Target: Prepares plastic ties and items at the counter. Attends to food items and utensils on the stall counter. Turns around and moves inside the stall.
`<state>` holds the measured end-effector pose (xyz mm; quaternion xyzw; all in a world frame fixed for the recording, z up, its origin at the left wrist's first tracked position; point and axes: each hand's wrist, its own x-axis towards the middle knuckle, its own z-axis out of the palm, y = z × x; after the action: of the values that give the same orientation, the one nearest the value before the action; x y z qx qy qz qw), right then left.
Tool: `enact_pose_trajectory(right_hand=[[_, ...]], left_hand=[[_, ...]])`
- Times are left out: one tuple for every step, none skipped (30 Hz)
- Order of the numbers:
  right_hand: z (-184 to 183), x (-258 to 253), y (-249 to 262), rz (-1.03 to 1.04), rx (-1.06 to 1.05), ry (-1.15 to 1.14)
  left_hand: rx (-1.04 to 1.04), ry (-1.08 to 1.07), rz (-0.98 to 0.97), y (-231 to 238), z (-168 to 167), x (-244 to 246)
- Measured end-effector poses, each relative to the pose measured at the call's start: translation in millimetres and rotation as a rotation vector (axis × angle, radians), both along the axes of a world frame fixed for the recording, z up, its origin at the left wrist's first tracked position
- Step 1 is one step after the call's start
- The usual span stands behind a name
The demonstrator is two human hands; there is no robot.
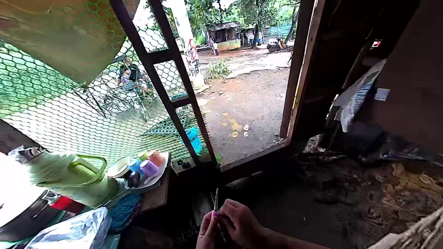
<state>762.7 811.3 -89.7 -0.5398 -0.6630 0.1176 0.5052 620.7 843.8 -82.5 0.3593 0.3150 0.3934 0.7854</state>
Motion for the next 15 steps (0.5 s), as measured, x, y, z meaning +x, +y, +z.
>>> enact_pose_trajectory(right_hand=[[-5,7,6,-0.037,0.109,-0.181],[-11,15,11,-0.066,0.197,-0.348],[-16,22,14,-0.089,0.27,-0.497],[-20,29,17,-0.103,0.314,-0.607],[-23,34,20,-0.103,0.323,-0.655],[-26,37,22,-0.079,0.295,-0.629],[-25,40,24,-0.022,0.222,-0.523],[-21,41,24,0.063,0.12,-0.369],[-15,43,24,0.159,0.016,-0.209],[-10,45,26,0.249,-0.059,-0.083],[-6,48,28,0.332,-0.11,0.002],[0,50,29,0.416,-0.173,0.066],[7,50,30,0.5,-0.27,0.122],[14,50,30,0.575,-0.377,0.171],[19,48,32,0.64,-0.478,0.216]], left_hand=[[-0.104,-0.006,-0.019,4,1,5],[-0.192,-0.021,-0.048,7,0,8],[-0.263,-0.048,-0.077,9,-3,9],[-0.307,-0.067,-0.093,11,-5,10],[-0.307,-0.057,-0.085,12,-7,11],[-0.239,0.0,-0.061,11,-7,11],[-0.118,0.086,-0.03,9,-8,10],[0.024,0.18,-0.005,7,-8,8],[0.159,0.263,0.001,6,-7,4],[0.259,0.315,-0.003,6,-5,-1],[0.337,0.335,-0.015,7,-4,-6],[0.414,0.343,-0.033,8,-2,-11],[0.509,0.375,-0.044,7,0,-16],[0.608,0.427,-0.04,7,2,-20],[0.701,0.488,-0.014,6,3,-24]])
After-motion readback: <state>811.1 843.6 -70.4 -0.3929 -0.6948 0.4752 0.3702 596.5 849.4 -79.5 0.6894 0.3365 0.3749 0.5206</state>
